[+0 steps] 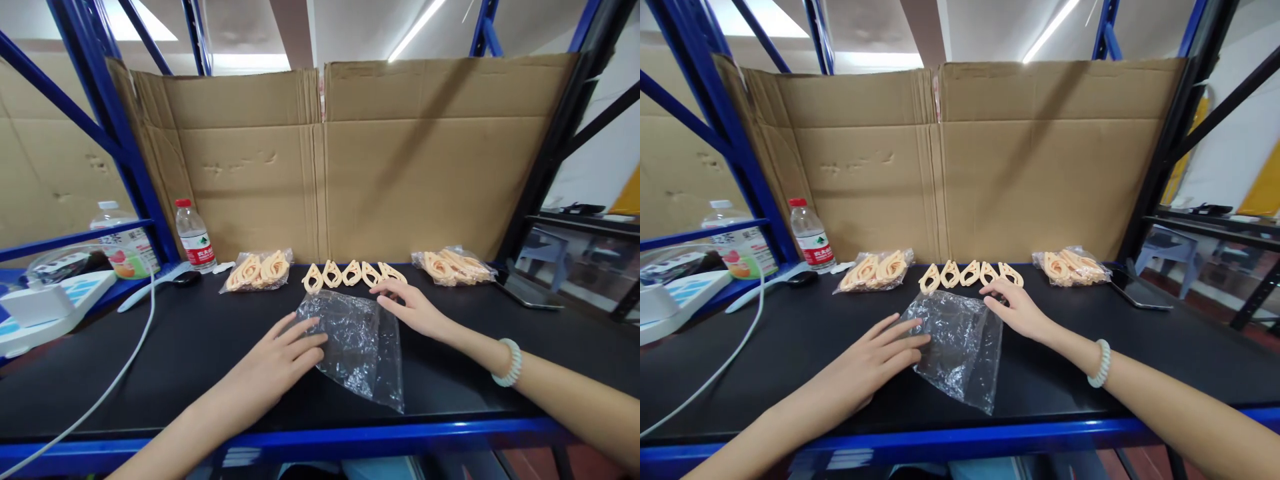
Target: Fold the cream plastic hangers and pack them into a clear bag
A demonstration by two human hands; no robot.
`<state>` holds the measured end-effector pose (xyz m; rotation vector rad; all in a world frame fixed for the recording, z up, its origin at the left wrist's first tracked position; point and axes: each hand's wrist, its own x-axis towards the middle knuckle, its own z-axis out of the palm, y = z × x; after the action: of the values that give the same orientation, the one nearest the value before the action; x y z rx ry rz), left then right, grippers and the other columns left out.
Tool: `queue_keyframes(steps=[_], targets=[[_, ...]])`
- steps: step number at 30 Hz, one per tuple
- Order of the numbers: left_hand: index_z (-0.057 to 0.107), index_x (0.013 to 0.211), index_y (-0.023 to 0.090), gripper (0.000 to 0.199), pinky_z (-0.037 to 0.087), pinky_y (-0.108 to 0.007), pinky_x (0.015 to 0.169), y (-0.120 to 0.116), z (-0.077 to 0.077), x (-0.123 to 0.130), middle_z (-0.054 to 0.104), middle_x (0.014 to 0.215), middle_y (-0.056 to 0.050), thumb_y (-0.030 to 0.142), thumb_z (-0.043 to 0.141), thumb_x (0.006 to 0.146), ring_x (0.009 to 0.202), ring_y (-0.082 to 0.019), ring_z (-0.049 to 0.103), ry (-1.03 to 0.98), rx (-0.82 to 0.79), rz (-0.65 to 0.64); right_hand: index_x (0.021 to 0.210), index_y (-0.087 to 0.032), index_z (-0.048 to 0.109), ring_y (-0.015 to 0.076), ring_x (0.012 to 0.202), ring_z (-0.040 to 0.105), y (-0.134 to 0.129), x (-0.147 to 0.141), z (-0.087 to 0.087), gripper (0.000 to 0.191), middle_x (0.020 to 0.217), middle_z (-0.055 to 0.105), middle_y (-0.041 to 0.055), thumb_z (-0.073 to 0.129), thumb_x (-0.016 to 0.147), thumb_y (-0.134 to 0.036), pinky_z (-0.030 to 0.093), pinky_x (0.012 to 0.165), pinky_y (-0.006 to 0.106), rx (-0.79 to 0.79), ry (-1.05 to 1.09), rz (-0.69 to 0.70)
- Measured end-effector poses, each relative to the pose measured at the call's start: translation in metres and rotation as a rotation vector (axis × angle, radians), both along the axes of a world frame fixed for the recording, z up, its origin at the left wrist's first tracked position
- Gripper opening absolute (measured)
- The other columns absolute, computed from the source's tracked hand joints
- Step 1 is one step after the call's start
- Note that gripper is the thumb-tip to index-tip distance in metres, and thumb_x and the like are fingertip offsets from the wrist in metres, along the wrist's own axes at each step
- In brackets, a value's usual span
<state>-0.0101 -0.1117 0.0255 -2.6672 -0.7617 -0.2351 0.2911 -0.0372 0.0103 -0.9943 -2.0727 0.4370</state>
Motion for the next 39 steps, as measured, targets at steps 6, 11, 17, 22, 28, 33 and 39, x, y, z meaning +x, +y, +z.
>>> queue_keyframes(steps=[6,11,17,22,28,33,39], targets=[[0.055,0.112,0.016,0.042,0.04,-0.056,0.096,-0.017,-0.004,0.007,0.052,0.131,-0.014,-0.001,0.043,0.075,0.12,-0.033,0.048,-0.266,0.213,0.326,0.094,-0.019,0.059,0.0176,0.089,0.057,-0.043,0.002,0.011,0.012,0.094,0.062,0.0042,0.048,0.089,-0.016,0.046,0.082,0.033,0.063,-0.291,0.191],[0.056,0.1,0.017,0.016,0.051,-0.04,0.077,-0.043,-0.005,0.047,0.06,0.108,-0.01,0.015,0.049,0.086,0.095,-0.025,0.057,-0.45,0.029,0.179,0.095,-0.021,0.06,0.0231,0.095,0.053,-0.084,-0.001,0.01,0.015,0.092,0.059,0.005,0.049,0.089,-0.013,0.042,0.086,0.041,0.233,-0.557,0.131],[0.058,0.087,0.018,0.019,0.052,-0.041,0.074,-0.036,-0.018,0.059,0.059,0.108,-0.011,0.004,0.045,0.084,0.095,-0.025,0.056,-0.441,-0.016,0.148,0.102,-0.018,0.061,0.0223,0.085,0.056,-0.102,-0.009,0.0,0.025,0.093,0.059,0.0094,0.043,0.088,-0.007,0.048,0.076,0.036,0.339,-0.575,0.079],[0.065,0.091,0.02,0.029,0.048,-0.054,0.087,-0.034,-0.026,0.054,0.05,0.13,-0.013,0.001,0.045,0.08,0.114,-0.031,0.05,-0.427,0.081,0.169,0.097,-0.017,0.06,0.0262,0.096,0.056,-0.102,-0.015,-0.004,0.02,0.097,0.061,0.0103,0.046,0.086,-0.008,0.04,0.095,0.05,0.404,-0.685,-0.008],[0.056,0.121,0.016,0.042,0.049,-0.05,0.091,-0.033,-0.029,0.051,0.051,0.132,-0.013,0.006,0.042,0.083,0.116,-0.03,0.051,-0.397,0.05,0.225,0.102,-0.018,0.057,0.0256,0.103,0.055,-0.1,-0.016,0.002,0.016,0.108,0.061,0.0097,0.047,0.09,-0.015,0.031,0.103,0.055,0.325,-0.717,0.044],[0.055,0.121,0.015,0.034,0.05,-0.045,0.091,-0.026,-0.027,0.05,0.06,0.121,-0.009,0.01,0.043,0.089,0.11,-0.027,0.054,-0.477,0.024,0.185,0.103,-0.02,0.057,0.0209,0.095,0.058,-0.083,-0.003,0.016,0.018,0.099,0.063,0.0072,0.043,0.094,-0.02,0.044,0.092,0.042,0.218,-0.361,0.228],[0.06,0.113,0.017,0.032,0.051,-0.042,0.086,-0.021,-0.029,0.051,0.064,0.113,-0.008,0.006,0.043,0.088,0.102,-0.023,0.059,-0.551,0.011,0.102,0.097,-0.02,0.061,0.0213,0.089,0.061,0.014,0.033,0.037,0.021,0.093,0.066,0.0067,0.042,0.09,-0.02,0.048,0.084,0.037,0.3,-0.188,-0.086]])
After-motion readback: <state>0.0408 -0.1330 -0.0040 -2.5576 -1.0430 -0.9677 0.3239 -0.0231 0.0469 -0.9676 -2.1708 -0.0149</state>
